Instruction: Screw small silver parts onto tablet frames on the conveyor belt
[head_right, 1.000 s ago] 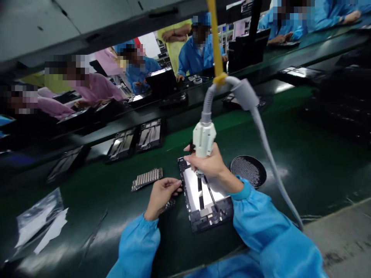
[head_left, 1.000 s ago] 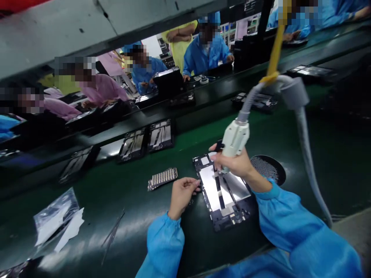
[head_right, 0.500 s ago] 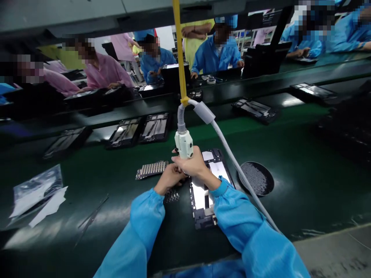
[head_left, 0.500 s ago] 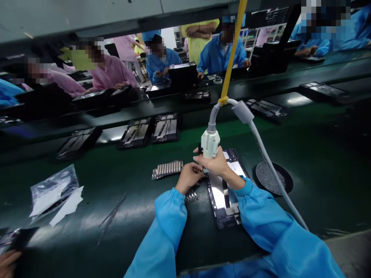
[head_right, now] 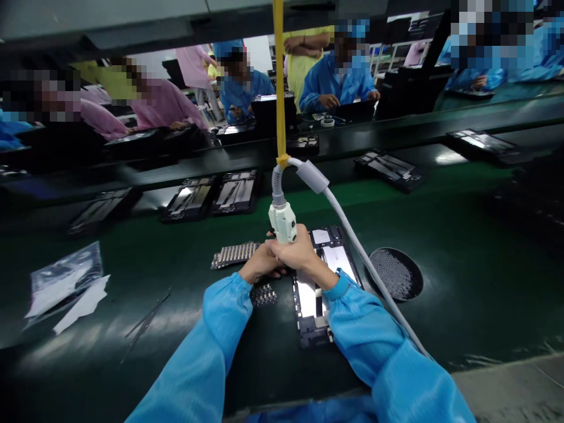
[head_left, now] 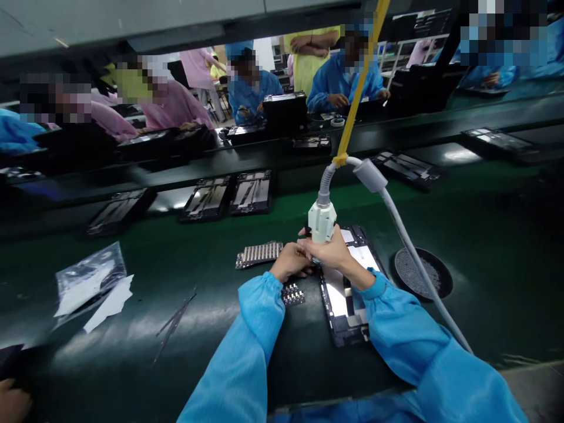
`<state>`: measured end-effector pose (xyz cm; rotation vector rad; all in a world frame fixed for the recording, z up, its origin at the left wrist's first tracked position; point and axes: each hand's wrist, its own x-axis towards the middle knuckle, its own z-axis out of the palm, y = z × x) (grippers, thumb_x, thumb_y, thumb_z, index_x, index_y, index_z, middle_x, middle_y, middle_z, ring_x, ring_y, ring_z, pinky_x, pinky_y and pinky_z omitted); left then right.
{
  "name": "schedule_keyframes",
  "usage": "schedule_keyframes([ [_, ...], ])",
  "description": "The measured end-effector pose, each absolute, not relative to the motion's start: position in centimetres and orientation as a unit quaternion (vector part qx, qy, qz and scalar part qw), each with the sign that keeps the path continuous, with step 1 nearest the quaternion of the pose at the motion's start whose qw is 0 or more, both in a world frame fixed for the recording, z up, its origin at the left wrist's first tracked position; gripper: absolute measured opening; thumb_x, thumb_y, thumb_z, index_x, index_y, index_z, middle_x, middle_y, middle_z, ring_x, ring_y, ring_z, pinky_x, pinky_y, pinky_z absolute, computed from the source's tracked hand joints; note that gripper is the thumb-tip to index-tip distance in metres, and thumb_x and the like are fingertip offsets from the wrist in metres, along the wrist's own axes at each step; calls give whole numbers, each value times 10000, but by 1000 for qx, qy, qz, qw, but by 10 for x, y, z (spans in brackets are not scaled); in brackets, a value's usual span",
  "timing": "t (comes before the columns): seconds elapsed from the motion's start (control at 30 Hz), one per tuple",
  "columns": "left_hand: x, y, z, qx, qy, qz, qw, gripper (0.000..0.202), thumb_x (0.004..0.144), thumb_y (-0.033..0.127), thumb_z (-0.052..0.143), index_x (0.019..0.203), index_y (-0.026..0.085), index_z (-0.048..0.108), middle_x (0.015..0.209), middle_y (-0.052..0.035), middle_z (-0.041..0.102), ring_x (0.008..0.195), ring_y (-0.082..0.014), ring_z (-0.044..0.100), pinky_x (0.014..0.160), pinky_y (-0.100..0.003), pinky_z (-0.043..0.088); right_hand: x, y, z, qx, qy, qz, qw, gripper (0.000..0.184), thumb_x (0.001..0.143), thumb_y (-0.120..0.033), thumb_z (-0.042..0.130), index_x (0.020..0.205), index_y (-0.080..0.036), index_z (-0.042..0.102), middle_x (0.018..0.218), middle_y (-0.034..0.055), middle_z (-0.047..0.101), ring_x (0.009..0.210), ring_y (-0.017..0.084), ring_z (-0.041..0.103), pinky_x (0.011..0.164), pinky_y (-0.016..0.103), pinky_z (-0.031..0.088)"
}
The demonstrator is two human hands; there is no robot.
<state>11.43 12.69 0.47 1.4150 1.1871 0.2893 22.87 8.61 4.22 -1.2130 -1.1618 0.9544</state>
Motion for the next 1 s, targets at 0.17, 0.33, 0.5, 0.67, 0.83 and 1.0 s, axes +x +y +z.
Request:
schedule_keyframes([
  [0.17, 64, 133, 25, 644, 519, 146, 543, 112, 679, 231, 700, 728, 131, 687, 604, -25, 650, 583, -129, 624, 517, -213, 485, 226, 81, 39, -494, -541, 381, 564, 167, 635, -259, 706, 725, -154, 613, 519, -11, 578, 486, 147, 568, 465, 256, 457],
  [0.33, 17, 113, 28, 684, 558, 150, 446, 161, 632, 255, 719, 751, 146, 718, 607, -15, 649, 554, -132, 567, 547, -236, 430, 223, 80, 38, -492, -529, 391, 570, 165, 642, -251, 691, 748, -145, 621, 496, -21, 563, 427, 131, 539, 433, 255, 442],
  [0.5, 17, 93, 7, 765, 537, 121, 334, 288, 603, 375, 742, 808, 176, 708, 759, -22, 666, 623, -151, 554, 583, -253, 416, 256, 63, 68, -470, -511, 407, 594, 313, 662, -242, 702, 953, -140, 646, 469, -55, 547, 390, 111, 517, 412, 247, 443],
  [0.67, 14, 98, 0, 756, 532, 119, 362, 332, 603, 495, 723, 704, 184, 666, 541, 25, 573, 507, -137, 501, 481, -232, 367, 339, 26, 91, -476, -480, 350, 649, 219, 653, -257, 745, 809, -173, 615, 437, -58, 547, 368, 119, 521, 385, 257, 448],
  [0.83, 22, 100, 17, 705, 523, 197, 436, 518, 486, 658, 742, 717, 196, 702, 696, -39, 707, 671, -212, 659, 646, -294, 542, 400, 6, 60, -513, -381, 249, 728, 209, 612, -205, 754, 734, -173, 587, 399, -65, 536, 335, 114, 505, 381, 254, 439],
  [1.0, 46, 92, 24, 700, 519, 206, 445, 514, 469, 668, 749, 675, 198, 736, 770, -77, 738, 755, -249, 696, 735, -324, 573, 409, 17, 32, -553, -312, 231, 737, 214, 562, -216, 743, 681, -167, 572, 384, -61, 525, 326, 114, 498, 358, 245, 422],
])
